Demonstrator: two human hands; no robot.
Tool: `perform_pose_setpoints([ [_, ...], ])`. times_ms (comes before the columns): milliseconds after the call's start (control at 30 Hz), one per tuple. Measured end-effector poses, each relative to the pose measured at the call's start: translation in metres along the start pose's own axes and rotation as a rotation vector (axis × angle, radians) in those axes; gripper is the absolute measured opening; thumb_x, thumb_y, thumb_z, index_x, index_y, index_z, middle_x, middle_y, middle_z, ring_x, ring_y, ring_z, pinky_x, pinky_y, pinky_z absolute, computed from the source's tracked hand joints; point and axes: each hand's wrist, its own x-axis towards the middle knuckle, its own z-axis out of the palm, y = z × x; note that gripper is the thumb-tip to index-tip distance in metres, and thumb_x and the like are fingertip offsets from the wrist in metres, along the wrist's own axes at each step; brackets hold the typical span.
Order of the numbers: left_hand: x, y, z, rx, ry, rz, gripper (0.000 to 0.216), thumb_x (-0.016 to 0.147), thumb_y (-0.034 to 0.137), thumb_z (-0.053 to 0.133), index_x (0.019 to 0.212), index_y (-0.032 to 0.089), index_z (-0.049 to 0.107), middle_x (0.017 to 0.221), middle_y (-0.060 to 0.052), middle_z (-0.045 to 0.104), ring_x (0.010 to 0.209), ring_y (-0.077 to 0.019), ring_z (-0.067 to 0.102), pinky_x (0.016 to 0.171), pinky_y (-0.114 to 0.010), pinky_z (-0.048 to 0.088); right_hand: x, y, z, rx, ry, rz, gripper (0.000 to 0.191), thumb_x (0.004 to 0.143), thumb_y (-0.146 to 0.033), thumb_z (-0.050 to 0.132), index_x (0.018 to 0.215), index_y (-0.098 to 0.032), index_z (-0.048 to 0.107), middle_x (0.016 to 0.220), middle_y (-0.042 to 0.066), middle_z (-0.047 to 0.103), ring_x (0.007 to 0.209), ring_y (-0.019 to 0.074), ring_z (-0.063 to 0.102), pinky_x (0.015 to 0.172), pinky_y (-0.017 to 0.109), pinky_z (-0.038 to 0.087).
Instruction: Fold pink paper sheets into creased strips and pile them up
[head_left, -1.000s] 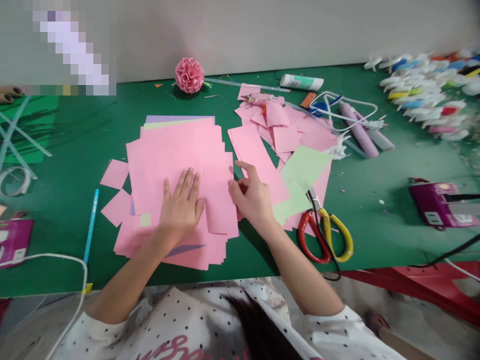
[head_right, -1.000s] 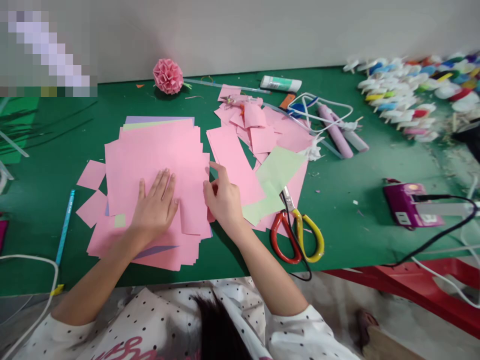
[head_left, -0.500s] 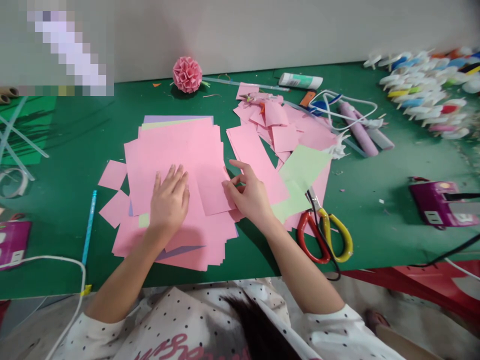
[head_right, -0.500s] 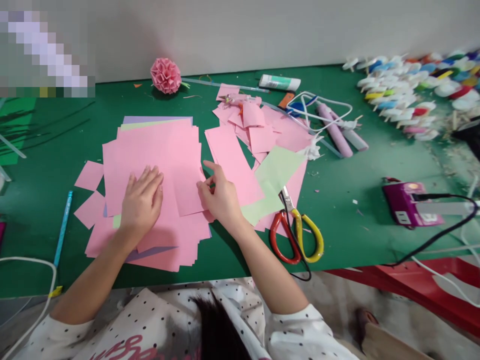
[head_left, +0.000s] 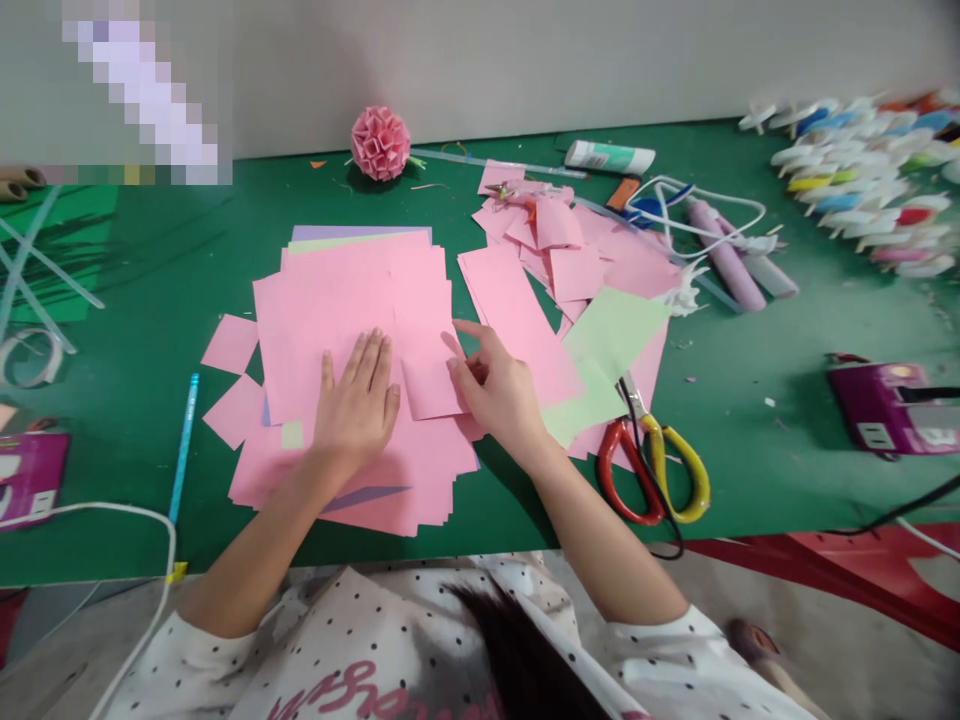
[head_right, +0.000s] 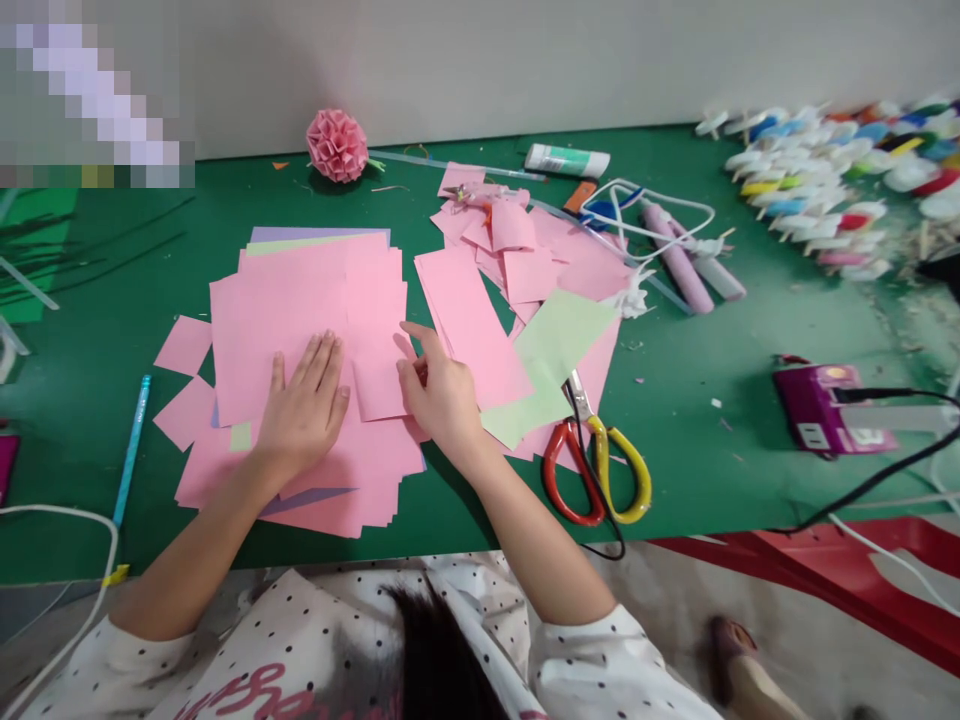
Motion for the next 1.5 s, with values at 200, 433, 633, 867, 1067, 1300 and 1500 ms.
perform_pose_setpoints([
  [200, -0.0004, -0.0006, 0.0005, -0.002, 0.002, 0.008, 0.062, 0.106, 0.033, 0.018, 0.164, 0.010, 0.020, 0.171, -0.013, 0.023, 0.160, -0.0295, 0.021, 0.128, -0.064, 0.010, -0.0005, 0.0011, 0.0009, -0.006, 0.009, 0.011, 0.044, 0.093, -0.034, 0.054, 0.135, -0.022, 0.056, 0.069, -0.001, 0.069, 0.059, 0.0194, 0.064, 0.065, 0.033, 0.048],
  [433, -0.0001, 0.0023, -0.0032, -0.022, -0.021, -0.010, 0.062, 0.106, 0.032, 0.019, 0.164, 0.012, 0.020, 0.171, -0.012, 0.022, 0.160, -0.0284, 0.020, 0.128, -0.064, 0.010, -0.0023, -0.0017, -0.0004, -0.018, 0.007, 0.008, 0.037, 0.093, -0.033, 0.053, 0.127, -0.022, 0.060, 0.070, -0.001, 0.068, 0.062, 0.0197, 0.064, 0.067, 0.033, 0.048],
  [633, -0.0006, 0.0033, -0.0038, -0.027, -0.012, -0.011, 0.062, 0.105, 0.031, 0.020, 0.164, 0.013, 0.019, 0.171, -0.013, 0.022, 0.160, -0.0288, 0.020, 0.128, -0.064, 0.011, -0.0037, 0.0028, 0.0016, -0.031, 0.012, 0.001, 0.034, 0.093, -0.033, 0.052, 0.124, -0.022, 0.060, 0.065, -0.002, 0.064, 0.059, 0.0193, 0.062, 0.065, 0.032, 0.046],
  [867, 0.0015, 0.0017, -0.0034, -0.030, -0.020, -0.009, 0.063, 0.106, 0.034, 0.020, 0.164, 0.009, 0.018, 0.171, -0.015, 0.020, 0.160, -0.0303, 0.017, 0.127, -0.067, 0.011, -0.0022, 0.0006, -0.0040, 0.091, -0.025, 0.095, 0.054, 0.089, -0.046, 0.062, 0.134, -0.018, 0.051, 0.068, -0.002, 0.066, 0.061, 0.0195, 0.063, 0.066, 0.034, 0.049],
  [1067, 0.0057, -0.0028, -0.0002, -0.090, 0.127, -0.036, 0.059, 0.106, 0.025, 0.023, 0.163, 0.010, 0.022, 0.168, -0.018, 0.030, 0.159, -0.0298, 0.022, 0.128, -0.062, 0.018, -0.0035, 0.0013, -0.0059, 0.162, -0.098, 0.070, 0.050, 0.088, -0.035, 0.062, 0.134, -0.020, 0.050, 0.070, -0.003, 0.069, 0.064, 0.0190, 0.066, 0.070, 0.035, 0.051],
  [1300, 0.0043, -0.0010, -0.0019, -0.048, -0.007, -0.001, 0.063, 0.106, 0.033, 0.023, 0.162, 0.005, 0.022, 0.170, -0.018, 0.021, 0.160, -0.0301, 0.017, 0.129, -0.060, 0.014, -0.0026, 0.0020, -0.0023, 0.064, -0.068, 0.033, 0.048, 0.090, -0.038, 0.060, 0.133, -0.019, 0.053, 0.070, -0.002, 0.065, 0.065, 0.0200, 0.064, 0.069, 0.034, 0.049],
  [1500, 0.0038, 0.0016, -0.0050, -0.018, -0.032, -0.015, 0.063, 0.106, 0.033, 0.020, 0.163, 0.004, 0.019, 0.171, -0.017, 0.019, 0.161, -0.0281, 0.014, 0.130, -0.057, 0.010, -0.0027, -0.0005, -0.0040, 0.003, -0.097, 0.041, 0.040, 0.091, -0.034, 0.057, 0.129, -0.020, 0.051, 0.070, -0.002, 0.064, 0.066, 0.0210, 0.063, 0.068, 0.034, 0.045],
])
